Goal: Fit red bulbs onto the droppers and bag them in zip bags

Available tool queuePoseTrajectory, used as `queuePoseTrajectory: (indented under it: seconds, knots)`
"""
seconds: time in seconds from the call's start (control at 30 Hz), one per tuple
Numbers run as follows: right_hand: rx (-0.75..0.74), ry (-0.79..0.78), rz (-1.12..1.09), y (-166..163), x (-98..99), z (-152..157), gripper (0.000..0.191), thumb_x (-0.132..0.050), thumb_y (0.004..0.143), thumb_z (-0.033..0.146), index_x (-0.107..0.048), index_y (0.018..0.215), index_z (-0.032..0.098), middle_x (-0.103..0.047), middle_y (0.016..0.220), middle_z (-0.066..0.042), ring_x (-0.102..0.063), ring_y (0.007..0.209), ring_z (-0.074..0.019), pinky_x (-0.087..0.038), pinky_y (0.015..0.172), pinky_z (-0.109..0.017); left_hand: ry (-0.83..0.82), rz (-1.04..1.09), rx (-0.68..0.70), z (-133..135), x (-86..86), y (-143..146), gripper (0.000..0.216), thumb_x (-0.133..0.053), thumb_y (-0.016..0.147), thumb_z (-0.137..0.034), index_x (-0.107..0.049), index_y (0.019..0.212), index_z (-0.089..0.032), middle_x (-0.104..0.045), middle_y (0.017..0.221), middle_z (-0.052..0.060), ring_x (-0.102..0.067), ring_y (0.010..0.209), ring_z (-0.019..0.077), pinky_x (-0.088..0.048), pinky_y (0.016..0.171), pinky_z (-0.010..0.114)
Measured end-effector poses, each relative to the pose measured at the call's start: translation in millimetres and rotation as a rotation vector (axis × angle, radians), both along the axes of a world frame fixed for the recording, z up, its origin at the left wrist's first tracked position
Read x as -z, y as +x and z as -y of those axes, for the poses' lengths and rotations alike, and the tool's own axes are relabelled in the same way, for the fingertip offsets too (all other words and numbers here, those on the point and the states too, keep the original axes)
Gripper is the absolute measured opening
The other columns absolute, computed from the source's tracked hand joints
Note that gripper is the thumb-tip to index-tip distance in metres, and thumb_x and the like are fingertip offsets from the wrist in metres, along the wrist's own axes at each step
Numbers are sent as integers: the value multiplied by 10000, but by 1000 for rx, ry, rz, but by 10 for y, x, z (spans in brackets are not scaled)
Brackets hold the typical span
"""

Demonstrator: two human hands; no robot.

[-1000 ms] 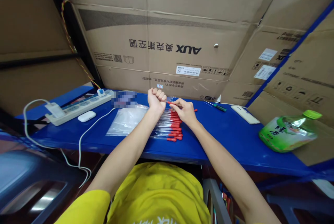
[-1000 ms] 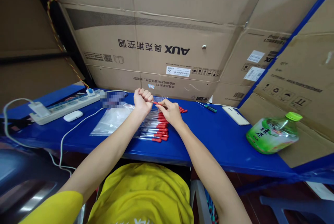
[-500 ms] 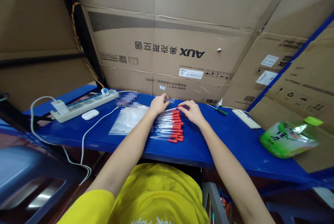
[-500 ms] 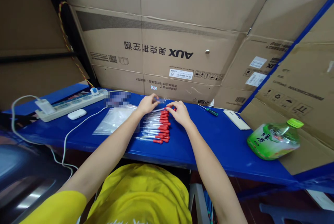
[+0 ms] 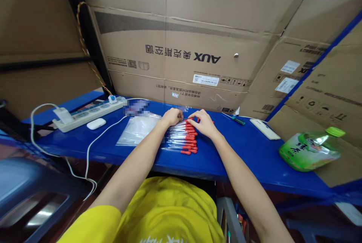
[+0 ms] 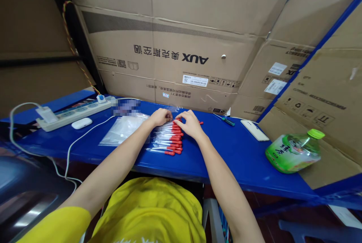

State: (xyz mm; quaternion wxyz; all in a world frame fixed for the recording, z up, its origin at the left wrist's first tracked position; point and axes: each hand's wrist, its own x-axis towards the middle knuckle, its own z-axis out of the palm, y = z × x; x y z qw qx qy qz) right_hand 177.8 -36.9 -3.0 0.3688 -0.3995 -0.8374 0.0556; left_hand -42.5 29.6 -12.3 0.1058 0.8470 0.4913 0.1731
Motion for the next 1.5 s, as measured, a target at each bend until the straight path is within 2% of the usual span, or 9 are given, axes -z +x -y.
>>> queuePoseTrajectory:
  seconds: [0.3, 0.5, 0.6, 0.7, 0.83, 1.07, 1.23, 1.3, 1.5]
  knots:
    - [-65, 12, -29, -12, -42, 41, 135, -687, 1003, 283, -788, 917, 255, -807, 973, -35, -618, 946, -239, -501, 898, -378, 22, 19, -112, 108, -53, 50, 209, -595, 959, -155, -752, 1091, -197, -805, 1131, 112, -739, 1086, 279, -520, 850, 313]
    - [30, 30, -109, 90, -99, 16, 180, -629, 1011, 293, -807, 997, 266, -812, 997, -50, -671, 940, -250, -534, 897, -395, 80, 58, -107, 129, -84, 75, 426, -474, 986, -100, -653, 1368, -157, -783, 1201, 141, -716, 1167, 286, -526, 952, 354]
    - [167, 60, -122, 292, -112, -57, 213, -599, 1001, 274, -809, 1026, 252, -798, 989, -66, -675, 914, -257, -540, 906, -403, 128, 52, -73, 119, -69, 113, 381, -434, 1011, -111, -687, 1293, -154, -738, 1305, 157, -698, 1206, 280, -511, 1004, 360]
    - [338, 63, -64, 565, -63, -156, 249, -584, 974, 234, -805, 1088, 222, -788, 1008, -94, -660, 966, -288, -528, 941, -430, 156, 91, -62, 117, -48, 160, 324, -386, 1066, -176, -681, 1200, -158, -721, 1298, 165, -694, 1201, 280, -506, 1000, 367]
    - [463, -63, 92, 864, 82, -269, 349, -577, 909, 133, -799, 1168, 210, -784, 1142, -107, -665, 1046, -285, -500, 1040, -448, 143, 163, -81, 133, -30, 211, 273, -377, 1114, -309, -618, 1136, -182, -738, 1210, 160, -706, 1152, 280, -504, 951, 364]
    - [338, -208, 170, 950, 243, -340, 500, -634, 855, 62, -750, 1313, 225, -782, 1234, -95, -712, 1080, -238, -536, 1037, -409, 101, 180, -77, 159, -31, 259, 283, -435, 1112, -423, -591, 1018, -207, -775, 1056, 139, -740, 1057, 285, -485, 864, 335]
    - [393, -281, 185, 968, 260, -335, 563, -693, 827, 30, -722, 1364, 199, -808, 1160, -110, -765, 979, -231, -565, 931, -345, 106, 160, -78, 171, -37, 281, 343, -387, 1125, -418, -616, 989, -202, -779, 1061, 151, -739, 1059, 289, -483, 868, 335]
    - [423, -305, 200, 996, 250, -335, 511, -721, 811, 21, -758, 1296, 177, -820, 1067, -105, -769, 938, -231, -563, 887, -324, 109, 170, -66, 171, -35, 283, 350, -371, 1130, -409, -617, 988, -205, -778, 1052, 145, -739, 1055, 284, -478, 868, 333]
    - [406, -396, 201, 1087, 187, -348, 134, -778, 851, 130, -833, 961, 185, -823, 898, -69, -754, 821, -212, -546, 784, -297, 129, 286, -33, 142, -5, 278, 246, -424, 1119, -396, -593, 1055, -230, -762, 956, 92, -741, 978, 277, -457, 816, 314]
